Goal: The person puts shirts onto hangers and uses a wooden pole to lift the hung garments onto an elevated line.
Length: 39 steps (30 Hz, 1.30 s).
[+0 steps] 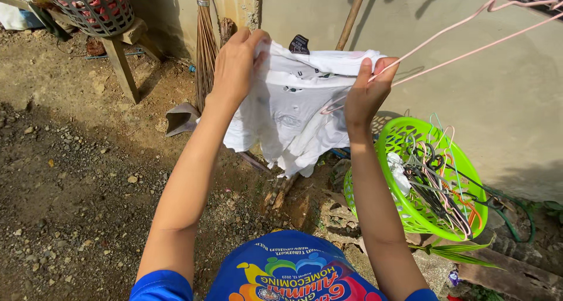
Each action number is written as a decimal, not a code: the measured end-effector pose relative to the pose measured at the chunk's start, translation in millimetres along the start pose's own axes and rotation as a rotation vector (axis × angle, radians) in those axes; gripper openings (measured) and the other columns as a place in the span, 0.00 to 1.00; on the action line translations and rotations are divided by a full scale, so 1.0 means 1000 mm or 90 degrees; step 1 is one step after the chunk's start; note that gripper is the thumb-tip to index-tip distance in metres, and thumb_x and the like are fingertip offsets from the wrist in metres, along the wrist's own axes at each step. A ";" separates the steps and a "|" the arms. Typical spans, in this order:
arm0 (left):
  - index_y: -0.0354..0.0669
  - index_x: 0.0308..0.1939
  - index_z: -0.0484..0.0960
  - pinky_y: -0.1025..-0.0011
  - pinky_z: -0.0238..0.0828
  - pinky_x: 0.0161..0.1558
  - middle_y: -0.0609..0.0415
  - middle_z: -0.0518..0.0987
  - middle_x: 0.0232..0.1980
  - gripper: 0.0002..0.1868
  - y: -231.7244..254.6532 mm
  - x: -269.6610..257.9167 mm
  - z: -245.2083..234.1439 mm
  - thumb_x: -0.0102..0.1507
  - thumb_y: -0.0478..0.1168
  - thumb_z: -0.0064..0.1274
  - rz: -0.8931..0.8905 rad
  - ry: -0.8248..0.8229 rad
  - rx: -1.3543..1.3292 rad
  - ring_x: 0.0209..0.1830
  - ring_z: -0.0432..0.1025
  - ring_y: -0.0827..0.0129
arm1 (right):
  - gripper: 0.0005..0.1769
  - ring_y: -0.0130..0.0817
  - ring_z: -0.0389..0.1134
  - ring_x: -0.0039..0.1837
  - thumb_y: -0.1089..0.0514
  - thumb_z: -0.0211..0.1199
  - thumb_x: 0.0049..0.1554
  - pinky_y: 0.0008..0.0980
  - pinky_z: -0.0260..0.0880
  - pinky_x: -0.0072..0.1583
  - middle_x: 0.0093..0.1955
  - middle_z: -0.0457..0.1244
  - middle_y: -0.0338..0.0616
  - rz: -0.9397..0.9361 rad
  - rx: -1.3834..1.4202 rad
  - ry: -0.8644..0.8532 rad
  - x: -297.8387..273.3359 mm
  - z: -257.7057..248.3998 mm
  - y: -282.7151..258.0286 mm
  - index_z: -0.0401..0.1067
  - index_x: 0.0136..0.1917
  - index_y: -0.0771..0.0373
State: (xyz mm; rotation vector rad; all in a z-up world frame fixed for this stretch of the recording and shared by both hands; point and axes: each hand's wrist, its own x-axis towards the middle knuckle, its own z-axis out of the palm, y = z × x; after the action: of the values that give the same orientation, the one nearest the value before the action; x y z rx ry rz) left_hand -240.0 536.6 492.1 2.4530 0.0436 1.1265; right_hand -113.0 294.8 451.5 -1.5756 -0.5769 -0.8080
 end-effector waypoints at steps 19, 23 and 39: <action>0.44 0.69 0.61 0.50 0.67 0.58 0.31 0.74 0.55 0.38 -0.007 -0.014 0.084 0.54 0.25 0.46 0.063 -0.015 -0.251 0.57 0.69 0.32 | 0.06 0.30 0.54 0.51 0.63 0.49 0.69 0.32 0.60 0.57 0.49 0.52 0.41 0.061 0.053 0.067 -0.016 0.020 0.040 0.55 0.56 0.66; 0.44 0.62 0.72 0.53 0.69 0.54 0.37 0.74 0.56 0.22 0.041 0.018 0.070 0.63 0.36 0.49 -0.135 -0.149 -0.262 0.53 0.74 0.39 | 0.05 0.29 0.54 0.48 0.62 0.48 0.68 0.32 0.60 0.53 0.49 0.50 0.40 0.109 0.197 0.055 -0.014 0.023 0.044 0.54 0.55 0.63; 0.43 0.55 0.77 0.52 0.73 0.35 0.45 0.71 0.53 0.22 0.069 0.025 0.079 0.56 0.30 0.58 0.053 -0.032 0.105 0.38 0.78 0.51 | 0.21 0.57 0.66 0.66 0.58 0.65 0.58 0.51 0.66 0.63 0.63 0.65 0.60 -0.009 0.015 -0.442 -0.054 0.083 0.030 0.69 0.63 0.69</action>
State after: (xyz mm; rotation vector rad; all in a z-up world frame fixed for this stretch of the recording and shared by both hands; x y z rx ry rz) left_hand -176.0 449.7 492.3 2.6506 0.0211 1.1358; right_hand -110.2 375.6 386.9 -1.8235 -1.0853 -0.2379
